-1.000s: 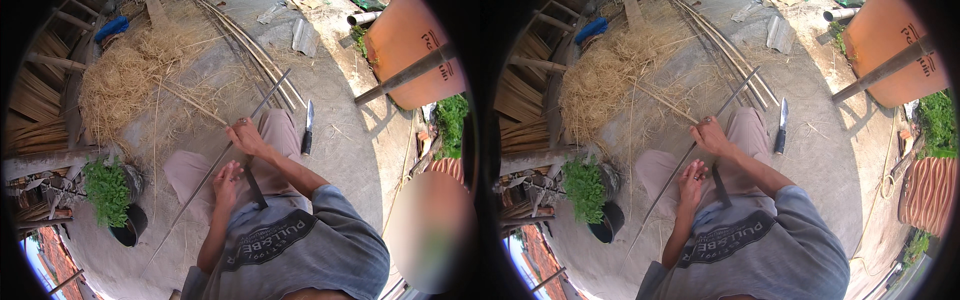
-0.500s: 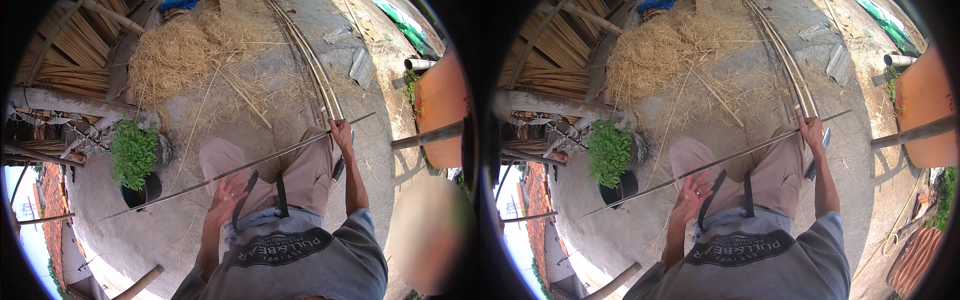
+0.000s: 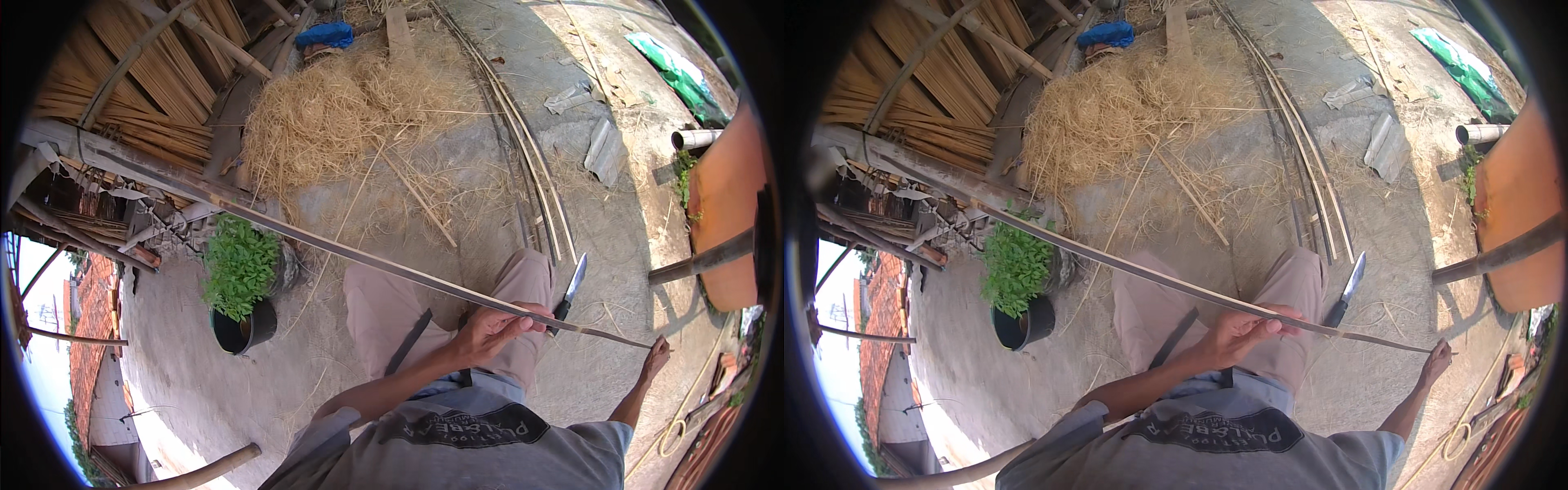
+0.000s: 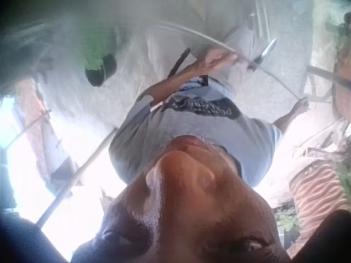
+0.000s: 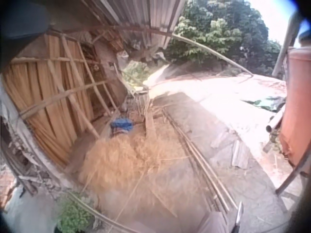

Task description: The person sits on the ground and uses a knife to shave and smooth thin bamboo strips. They repeatedly scrape the knife along the length of the strips to remove fibers and refine the surface, then place the finished pieces aside.

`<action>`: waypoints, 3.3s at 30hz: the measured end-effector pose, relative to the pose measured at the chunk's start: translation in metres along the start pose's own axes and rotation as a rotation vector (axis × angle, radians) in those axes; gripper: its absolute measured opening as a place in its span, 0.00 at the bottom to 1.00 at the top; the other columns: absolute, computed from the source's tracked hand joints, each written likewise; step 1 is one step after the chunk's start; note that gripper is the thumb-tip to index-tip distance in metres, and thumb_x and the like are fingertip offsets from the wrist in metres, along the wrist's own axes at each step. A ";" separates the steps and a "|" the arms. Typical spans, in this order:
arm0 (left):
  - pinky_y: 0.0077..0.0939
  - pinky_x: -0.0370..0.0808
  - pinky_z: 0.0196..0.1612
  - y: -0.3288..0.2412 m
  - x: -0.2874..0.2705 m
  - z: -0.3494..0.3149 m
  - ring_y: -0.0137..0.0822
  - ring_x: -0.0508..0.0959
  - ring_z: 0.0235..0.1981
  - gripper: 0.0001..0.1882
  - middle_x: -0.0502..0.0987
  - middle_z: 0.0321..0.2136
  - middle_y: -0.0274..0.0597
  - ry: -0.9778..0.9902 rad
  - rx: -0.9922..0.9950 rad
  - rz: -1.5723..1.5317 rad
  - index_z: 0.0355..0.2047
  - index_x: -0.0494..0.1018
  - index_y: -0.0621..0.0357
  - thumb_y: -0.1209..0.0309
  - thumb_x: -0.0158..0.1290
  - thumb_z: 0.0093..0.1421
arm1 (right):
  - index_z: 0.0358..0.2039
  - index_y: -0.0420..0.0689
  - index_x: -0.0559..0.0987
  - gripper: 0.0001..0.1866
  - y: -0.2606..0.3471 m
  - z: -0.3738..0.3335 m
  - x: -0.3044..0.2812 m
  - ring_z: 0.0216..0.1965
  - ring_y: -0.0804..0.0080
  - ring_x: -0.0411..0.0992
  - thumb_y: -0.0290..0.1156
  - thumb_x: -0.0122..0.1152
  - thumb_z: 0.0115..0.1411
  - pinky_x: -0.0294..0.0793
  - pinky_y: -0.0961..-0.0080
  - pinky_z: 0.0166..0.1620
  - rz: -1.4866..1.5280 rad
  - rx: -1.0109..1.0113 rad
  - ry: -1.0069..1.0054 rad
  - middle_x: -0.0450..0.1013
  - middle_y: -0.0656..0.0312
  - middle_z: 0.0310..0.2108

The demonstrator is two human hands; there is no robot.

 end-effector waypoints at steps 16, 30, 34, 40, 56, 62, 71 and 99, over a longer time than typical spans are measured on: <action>0.38 0.72 0.61 0.145 -0.143 0.107 0.42 0.73 0.58 0.39 0.68 0.63 0.48 -0.317 -0.525 -0.162 0.71 0.53 0.54 0.45 0.48 0.69 | 0.39 0.40 0.79 0.12 0.432 -0.188 0.145 0.29 0.46 0.74 0.34 0.51 0.71 0.73 0.56 0.34 0.235 -0.349 0.297 0.75 0.49 0.30; 0.31 0.80 0.47 0.196 -0.159 0.077 0.34 0.80 0.43 0.18 0.80 0.46 0.43 -0.465 -0.642 -0.190 0.55 0.73 0.55 0.60 0.54 0.70 | 0.45 0.35 0.79 0.12 0.455 -0.213 0.202 0.35 0.48 0.79 0.28 0.57 0.64 0.75 0.61 0.39 0.391 -0.125 0.543 0.79 0.43 0.34; 0.37 0.81 0.48 0.177 -0.177 0.099 0.36 0.80 0.41 0.20 0.78 0.49 0.47 -0.474 -0.528 -0.285 0.59 0.66 0.55 0.64 0.53 0.70 | 0.44 0.34 0.80 0.13 0.431 -0.227 0.181 0.33 0.51 0.79 0.31 0.60 0.64 0.76 0.64 0.41 0.359 -0.013 0.575 0.79 0.45 0.33; 0.43 0.84 0.44 0.138 -0.144 0.125 0.37 0.80 0.38 0.19 0.75 0.41 0.43 -0.344 -0.259 -0.253 0.59 0.61 0.52 0.69 0.51 0.70 | 0.50 0.36 0.78 0.18 0.432 -0.230 0.130 0.43 0.49 0.76 0.35 0.62 0.64 0.75 0.63 0.47 0.356 -0.252 0.417 0.77 0.46 0.41; 0.39 0.82 0.46 0.035 -0.120 0.156 0.37 0.80 0.47 0.25 0.76 0.47 0.41 -0.161 -0.158 -0.063 0.65 0.59 0.49 0.62 0.50 0.72 | 0.23 0.39 0.65 0.20 0.217 -0.349 0.059 0.18 0.70 0.55 0.34 0.52 0.72 0.56 0.67 0.23 0.241 0.120 0.522 0.58 0.56 0.15; 0.42 0.73 0.60 0.005 -0.143 0.164 0.37 0.75 0.57 0.40 0.72 0.62 0.43 -0.174 -0.198 0.088 0.75 0.39 0.47 0.55 0.48 0.72 | 0.20 0.39 0.61 0.23 0.334 -0.291 0.118 0.22 0.77 0.51 0.34 0.57 0.70 0.54 0.71 0.24 0.405 -0.042 0.381 0.51 0.59 0.17; 0.29 0.76 0.53 -0.005 -0.154 0.148 0.29 0.73 0.55 0.43 0.56 0.71 0.46 -0.234 -0.105 -0.127 0.74 0.43 0.55 0.67 0.56 0.68 | 0.21 0.40 0.60 0.26 0.457 -0.252 0.187 0.22 0.78 0.49 0.41 0.50 0.74 0.51 0.68 0.24 0.520 -0.087 0.356 0.49 0.62 0.18; 0.33 0.76 0.58 0.024 -0.274 -0.103 0.40 0.79 0.53 0.26 0.74 0.58 0.52 -0.770 -0.287 0.104 0.65 0.63 0.66 0.64 0.50 0.72 | 0.52 0.34 0.75 0.19 0.906 -0.131 0.258 0.46 0.44 0.78 0.35 0.54 0.69 0.78 0.55 0.51 1.017 -0.791 0.447 0.76 0.40 0.47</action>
Point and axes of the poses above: each hand's wrist, its own z-axis towards the middle knuckle, its own x-axis out of the palm, y = z × x, the point moved 8 cm from there along z, towards the middle knuckle
